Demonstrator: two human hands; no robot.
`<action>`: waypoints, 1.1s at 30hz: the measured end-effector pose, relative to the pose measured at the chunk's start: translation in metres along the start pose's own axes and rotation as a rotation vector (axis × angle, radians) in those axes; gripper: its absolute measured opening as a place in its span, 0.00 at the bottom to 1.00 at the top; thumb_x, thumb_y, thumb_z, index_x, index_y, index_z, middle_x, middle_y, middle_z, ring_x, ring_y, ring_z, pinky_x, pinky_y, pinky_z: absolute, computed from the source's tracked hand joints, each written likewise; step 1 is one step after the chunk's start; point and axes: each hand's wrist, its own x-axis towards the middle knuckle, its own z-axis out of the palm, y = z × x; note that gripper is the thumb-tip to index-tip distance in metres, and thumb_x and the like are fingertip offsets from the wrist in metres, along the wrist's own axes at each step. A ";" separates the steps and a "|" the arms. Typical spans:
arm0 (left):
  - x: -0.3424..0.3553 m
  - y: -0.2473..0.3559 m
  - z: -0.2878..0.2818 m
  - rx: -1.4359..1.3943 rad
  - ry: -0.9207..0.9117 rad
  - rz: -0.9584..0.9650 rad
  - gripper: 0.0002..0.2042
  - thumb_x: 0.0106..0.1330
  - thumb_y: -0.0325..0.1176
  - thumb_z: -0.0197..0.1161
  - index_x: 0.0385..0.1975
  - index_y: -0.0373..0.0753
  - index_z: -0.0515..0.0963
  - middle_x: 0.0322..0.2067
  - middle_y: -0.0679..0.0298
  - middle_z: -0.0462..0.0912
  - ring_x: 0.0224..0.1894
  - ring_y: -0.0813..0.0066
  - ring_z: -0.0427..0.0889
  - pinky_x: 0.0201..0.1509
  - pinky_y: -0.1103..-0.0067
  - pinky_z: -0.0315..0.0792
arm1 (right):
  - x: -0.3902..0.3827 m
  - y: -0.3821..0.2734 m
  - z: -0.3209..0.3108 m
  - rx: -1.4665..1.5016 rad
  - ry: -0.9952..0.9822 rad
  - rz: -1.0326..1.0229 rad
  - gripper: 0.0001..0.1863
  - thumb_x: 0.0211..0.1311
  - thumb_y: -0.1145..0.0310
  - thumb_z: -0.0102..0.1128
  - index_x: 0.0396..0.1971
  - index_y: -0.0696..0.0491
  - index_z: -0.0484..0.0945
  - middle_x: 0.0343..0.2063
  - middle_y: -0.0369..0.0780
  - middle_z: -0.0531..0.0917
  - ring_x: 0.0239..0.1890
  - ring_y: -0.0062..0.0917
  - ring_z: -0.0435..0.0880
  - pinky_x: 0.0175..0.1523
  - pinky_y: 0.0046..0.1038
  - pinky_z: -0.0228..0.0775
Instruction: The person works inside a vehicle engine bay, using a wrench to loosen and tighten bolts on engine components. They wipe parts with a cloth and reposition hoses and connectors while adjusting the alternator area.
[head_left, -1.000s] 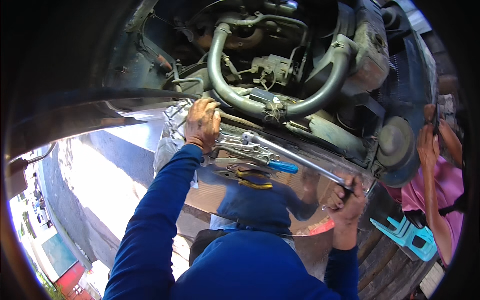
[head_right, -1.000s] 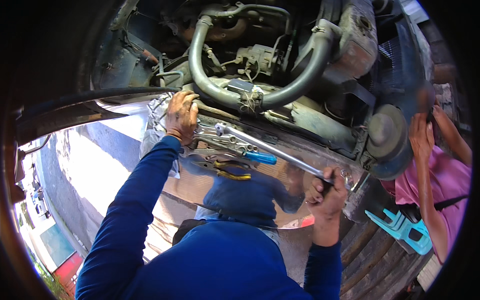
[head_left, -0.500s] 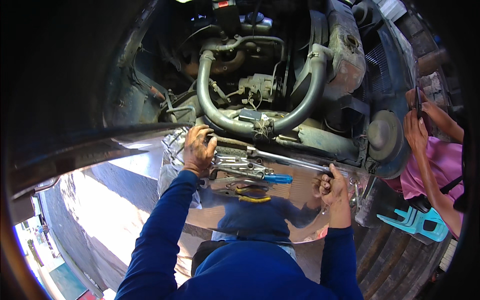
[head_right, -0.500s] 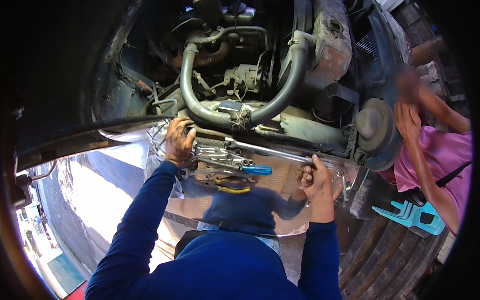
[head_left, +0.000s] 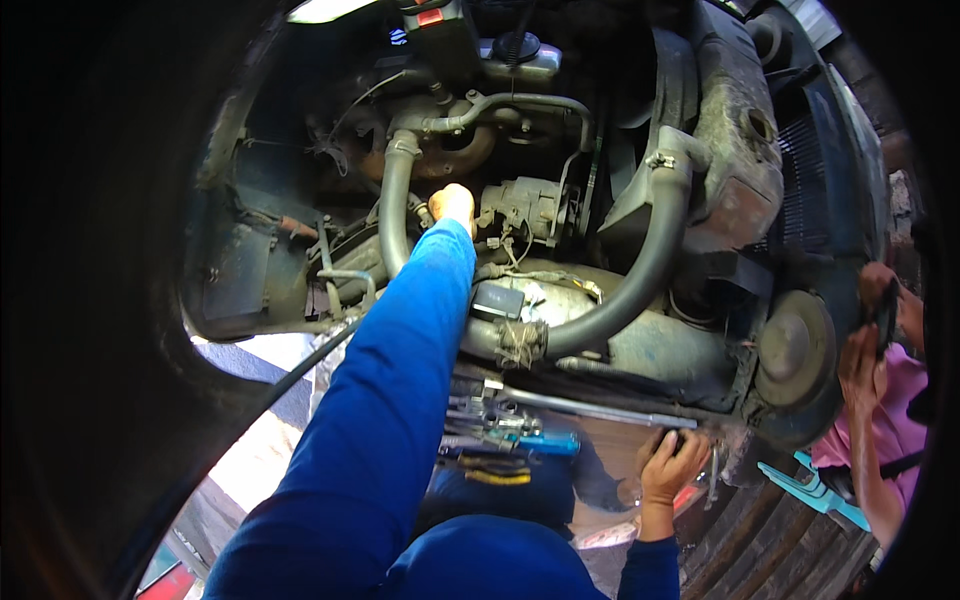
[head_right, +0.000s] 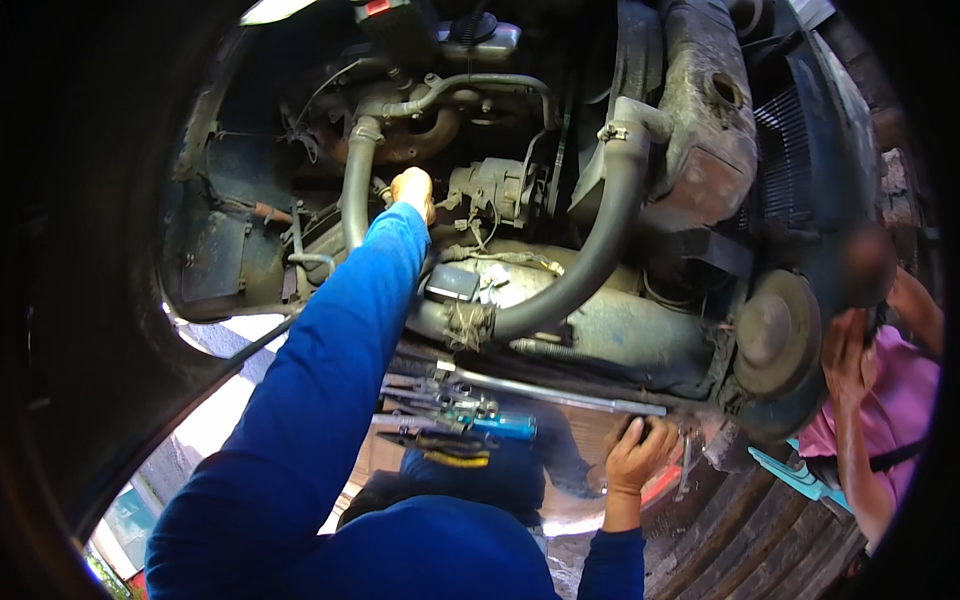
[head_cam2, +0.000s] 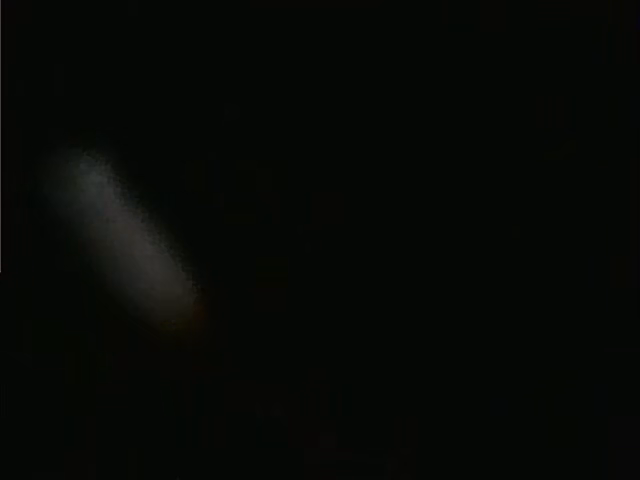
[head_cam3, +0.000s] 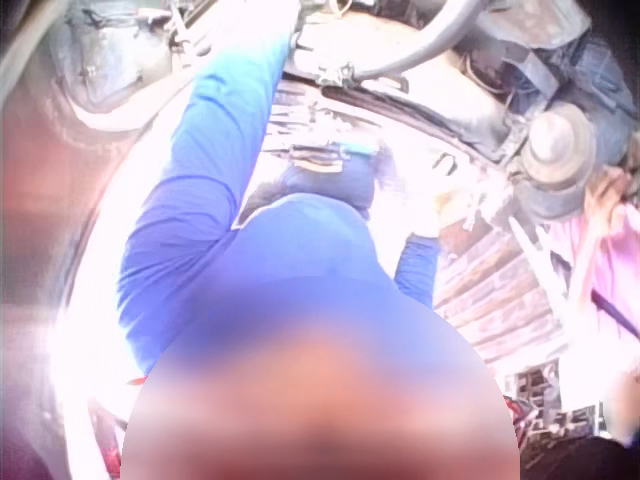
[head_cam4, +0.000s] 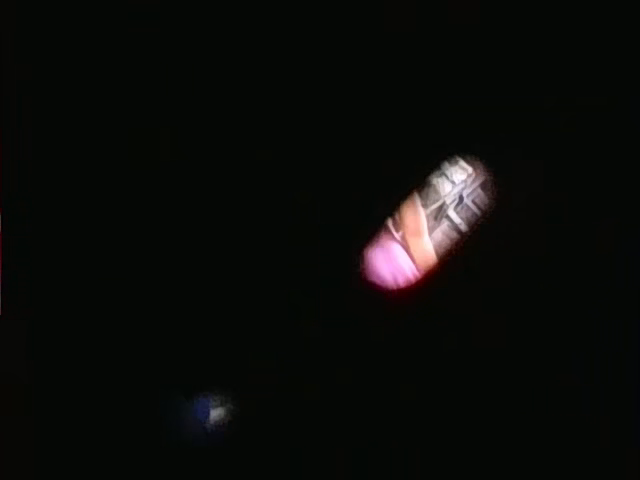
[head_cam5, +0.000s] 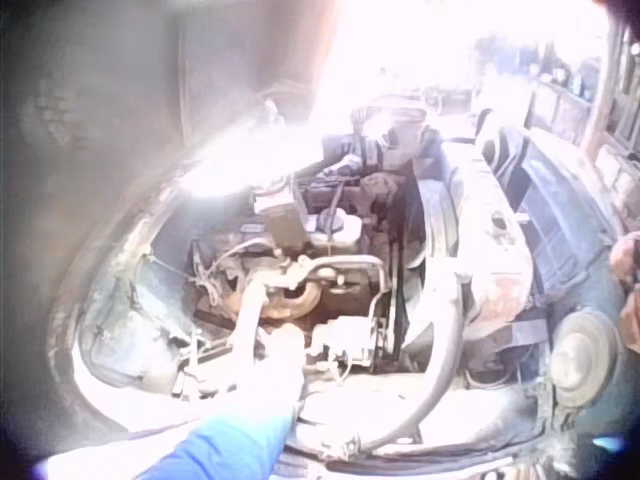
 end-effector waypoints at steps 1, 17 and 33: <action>0.028 0.000 0.016 0.128 -0.036 -0.014 0.17 0.52 0.42 0.82 0.42 0.47 0.91 0.46 0.60 0.92 0.52 0.66 0.91 0.53 0.73 0.84 | -0.002 0.002 0.003 -0.020 -0.010 -0.023 0.15 0.76 0.60 0.56 0.39 0.59 0.75 0.37 0.50 0.76 0.44 0.48 0.75 0.53 0.48 0.66; 0.109 -0.015 0.090 0.359 -0.268 0.062 0.19 0.80 0.50 0.51 0.58 0.54 0.84 0.59 0.65 0.87 0.64 0.76 0.82 0.66 0.75 0.74 | -0.009 0.004 0.003 -0.019 -0.102 0.092 0.17 0.75 0.58 0.55 0.37 0.59 0.68 0.36 0.46 0.69 0.41 0.42 0.71 0.50 0.45 0.63; 0.141 -0.019 0.103 0.227 -0.146 0.165 0.18 0.66 0.35 0.69 0.56 0.45 0.87 0.60 0.59 0.85 0.63 0.61 0.85 0.65 0.68 0.79 | -0.012 0.006 0.002 -0.014 -0.134 0.138 0.20 0.74 0.55 0.56 0.38 0.59 0.68 0.38 0.47 0.69 0.43 0.43 0.71 0.55 0.48 0.64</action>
